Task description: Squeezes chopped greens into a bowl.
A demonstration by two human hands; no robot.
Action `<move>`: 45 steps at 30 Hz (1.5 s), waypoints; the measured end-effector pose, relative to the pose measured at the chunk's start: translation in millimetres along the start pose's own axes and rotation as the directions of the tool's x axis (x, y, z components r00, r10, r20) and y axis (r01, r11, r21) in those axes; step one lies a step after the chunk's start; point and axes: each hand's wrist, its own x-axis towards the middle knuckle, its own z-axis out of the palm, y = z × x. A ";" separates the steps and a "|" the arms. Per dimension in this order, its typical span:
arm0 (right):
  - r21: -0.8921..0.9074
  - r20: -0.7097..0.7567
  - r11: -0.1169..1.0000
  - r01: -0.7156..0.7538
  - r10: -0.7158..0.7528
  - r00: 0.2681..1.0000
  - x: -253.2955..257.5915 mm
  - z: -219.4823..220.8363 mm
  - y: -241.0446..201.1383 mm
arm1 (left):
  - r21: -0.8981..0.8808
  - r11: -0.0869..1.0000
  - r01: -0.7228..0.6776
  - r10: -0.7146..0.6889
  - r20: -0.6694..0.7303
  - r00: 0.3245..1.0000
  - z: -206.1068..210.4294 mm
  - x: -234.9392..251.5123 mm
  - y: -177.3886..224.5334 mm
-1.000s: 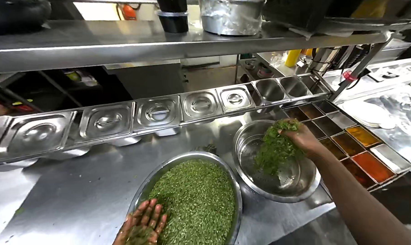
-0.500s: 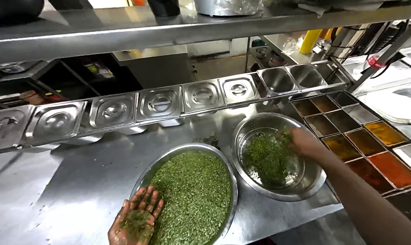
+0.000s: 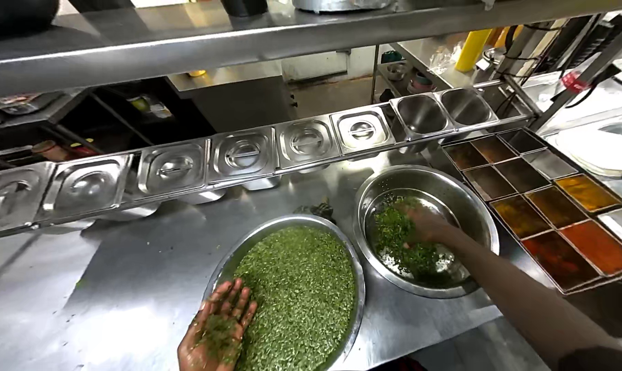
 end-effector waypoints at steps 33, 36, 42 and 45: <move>0.228 -0.827 0.970 0.086 0.146 0.542 -117.1 -87.1 -38.5 | -0.023 0.993 0.114 -0.105 0.241 0.965 -11.7 1.3 1.3; 0.164 -0.458 0.968 -0.191 0.246 0.854 -94.0 -38.7 -31.8 | -0.027 0.994 0.109 -0.100 0.229 0.968 -10.5 -0.8 1.0; 0.310 -0.471 0.948 -0.077 0.223 0.854 -88.6 -36.7 -37.5 | 0.000 0.999 0.051 -0.050 0.191 0.980 -8.3 -1.9 0.0; 0.485 -0.598 0.841 0.242 0.117 0.793 -100.2 -34.8 -88.2 | 0.096 0.995 -0.008 -0.008 0.161 0.987 -2.0 -2.0 0.8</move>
